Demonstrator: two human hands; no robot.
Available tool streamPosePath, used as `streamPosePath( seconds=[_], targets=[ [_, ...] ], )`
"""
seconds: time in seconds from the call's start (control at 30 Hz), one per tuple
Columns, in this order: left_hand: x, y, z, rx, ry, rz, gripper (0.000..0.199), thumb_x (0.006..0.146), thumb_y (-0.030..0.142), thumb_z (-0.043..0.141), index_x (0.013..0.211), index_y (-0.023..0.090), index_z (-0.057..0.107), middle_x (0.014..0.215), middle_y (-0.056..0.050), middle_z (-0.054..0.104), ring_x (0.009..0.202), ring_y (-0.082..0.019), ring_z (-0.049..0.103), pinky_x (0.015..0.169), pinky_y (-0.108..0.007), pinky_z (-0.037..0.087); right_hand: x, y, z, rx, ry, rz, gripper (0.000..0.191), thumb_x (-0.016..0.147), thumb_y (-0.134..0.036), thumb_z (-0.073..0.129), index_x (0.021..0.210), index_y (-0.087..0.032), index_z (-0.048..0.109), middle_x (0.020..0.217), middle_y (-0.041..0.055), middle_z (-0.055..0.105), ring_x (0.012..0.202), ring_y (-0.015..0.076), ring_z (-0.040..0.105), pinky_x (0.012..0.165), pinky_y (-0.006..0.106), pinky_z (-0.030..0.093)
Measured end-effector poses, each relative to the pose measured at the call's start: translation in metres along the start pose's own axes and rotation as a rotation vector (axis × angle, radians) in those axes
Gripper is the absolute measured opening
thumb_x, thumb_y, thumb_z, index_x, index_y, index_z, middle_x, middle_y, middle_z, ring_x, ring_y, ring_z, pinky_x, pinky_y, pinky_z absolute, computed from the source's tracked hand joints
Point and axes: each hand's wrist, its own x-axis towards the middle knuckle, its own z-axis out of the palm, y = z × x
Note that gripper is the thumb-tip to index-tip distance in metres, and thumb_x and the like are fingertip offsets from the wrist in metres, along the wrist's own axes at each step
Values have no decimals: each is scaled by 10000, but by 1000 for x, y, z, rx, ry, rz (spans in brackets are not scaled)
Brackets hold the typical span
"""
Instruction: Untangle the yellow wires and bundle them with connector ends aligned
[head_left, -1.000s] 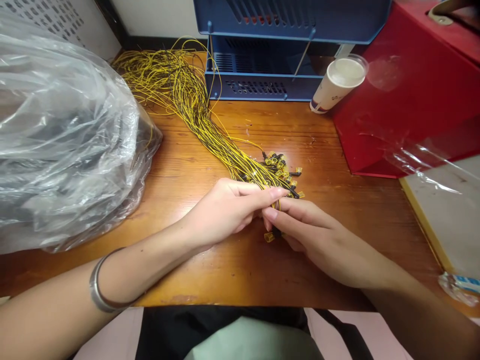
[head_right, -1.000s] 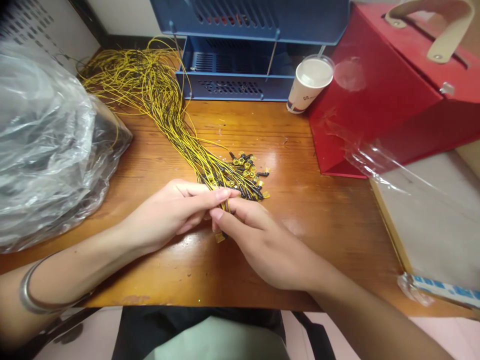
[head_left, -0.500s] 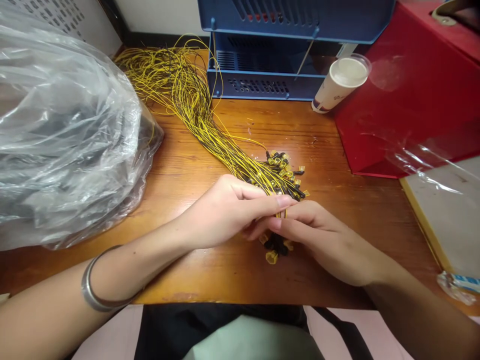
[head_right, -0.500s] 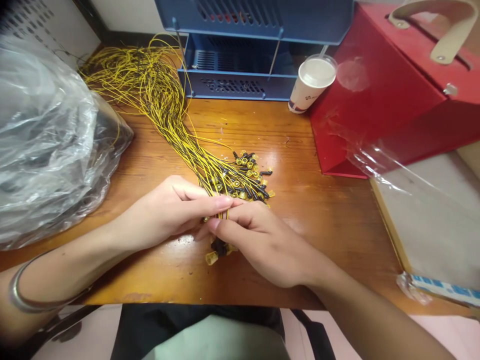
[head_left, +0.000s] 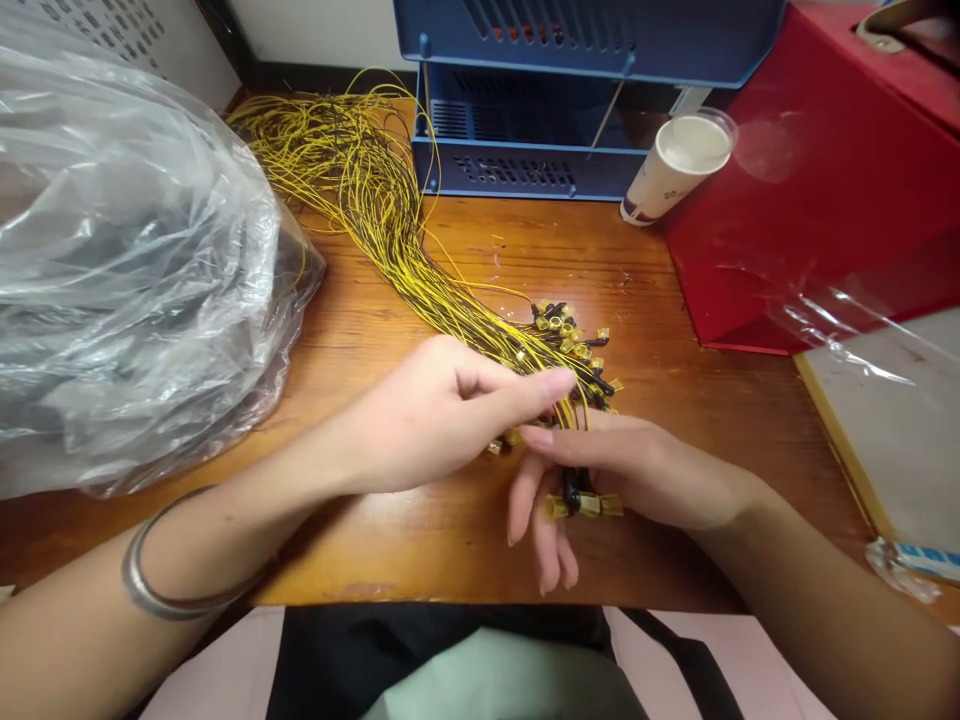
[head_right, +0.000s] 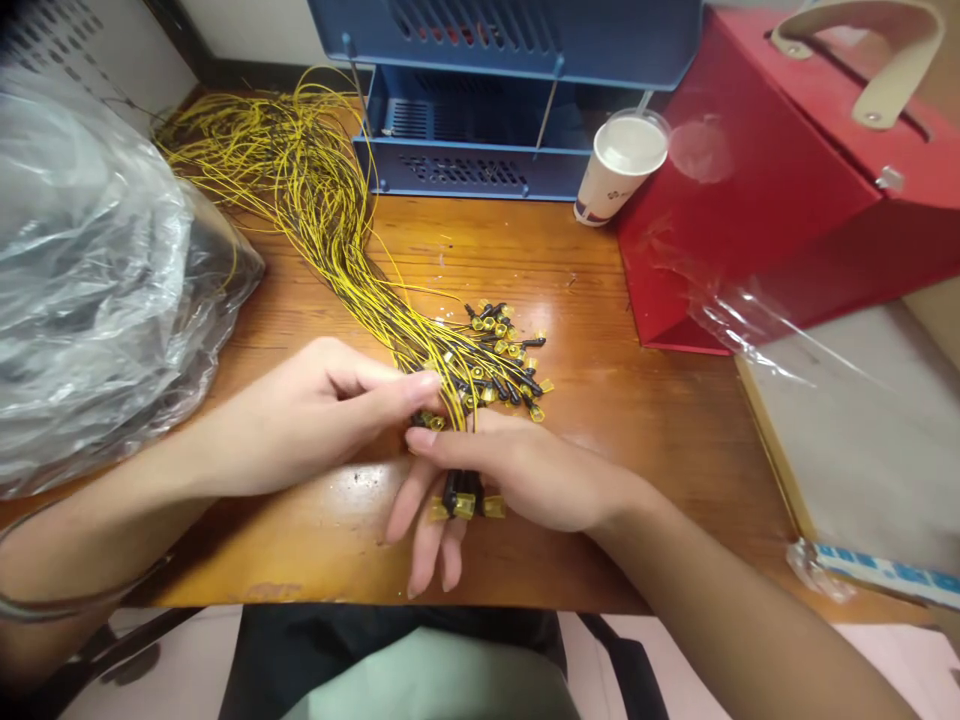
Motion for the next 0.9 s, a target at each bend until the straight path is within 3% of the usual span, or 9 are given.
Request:
streamPosePath(
  seconds=[0.07,0.17,0.3,0.47,0.63,0.7,0.8,0.9],
  targets=[
    [-5,2,-13,269,71,-26,561,952,530,482,546,160,595,468,30,407,453,-77,347,450,-245,228,-3,-1,-5,9,40,21,529,999,-500,446,857,-81,736,721,124,750,597,166,681,662,291,554],
    [-8,2,-26,636,96,-61,417,920,435,515,608,184,631,536,18,492,510,-96,397,520,-255,255,-6,-2,-11,34,88,18,505,980,-479,487,856,-63,745,736,140,754,625,175,703,648,285,576],
    [-4,-1,-21,806,91,-135,412,904,488,492,650,219,673,573,5,563,531,-120,422,570,-277,266,-5,-2,-13,31,123,-3,471,983,-419,491,857,-44,747,731,146,752,629,173,714,628,269,585],
    [6,-8,-7,794,226,-232,419,869,548,503,667,222,673,653,-21,646,594,-164,515,598,-291,268,-2,-1,-11,37,141,5,471,993,-418,482,855,-53,745,724,137,750,634,170,714,622,267,588],
    [8,-12,-17,696,251,-213,288,841,423,560,663,207,626,620,9,610,587,-147,505,589,-273,290,-3,-2,-10,10,145,-24,473,977,-453,513,882,-49,742,741,139,752,629,173,713,621,277,596],
    [6,-11,-23,524,203,-161,299,848,380,575,625,182,556,586,26,547,562,-115,465,558,-249,296,-5,-2,-9,-30,160,-51,480,984,-461,508,907,-46,735,759,140,754,635,169,714,624,273,598],
    [2,-6,-27,201,37,-103,369,874,337,585,583,163,439,551,49,411,513,-71,355,498,-214,265,-5,-1,-8,-107,204,-122,456,1001,-446,499,938,-51,718,794,127,752,653,156,711,622,256,596],
    [1,-3,-25,-20,-76,-86,381,874,300,612,575,159,422,538,60,339,494,-56,285,467,-206,218,-5,1,-6,-159,277,-184,434,1002,-457,509,935,-72,696,808,105,743,661,148,706,622,251,594]
  ],
)
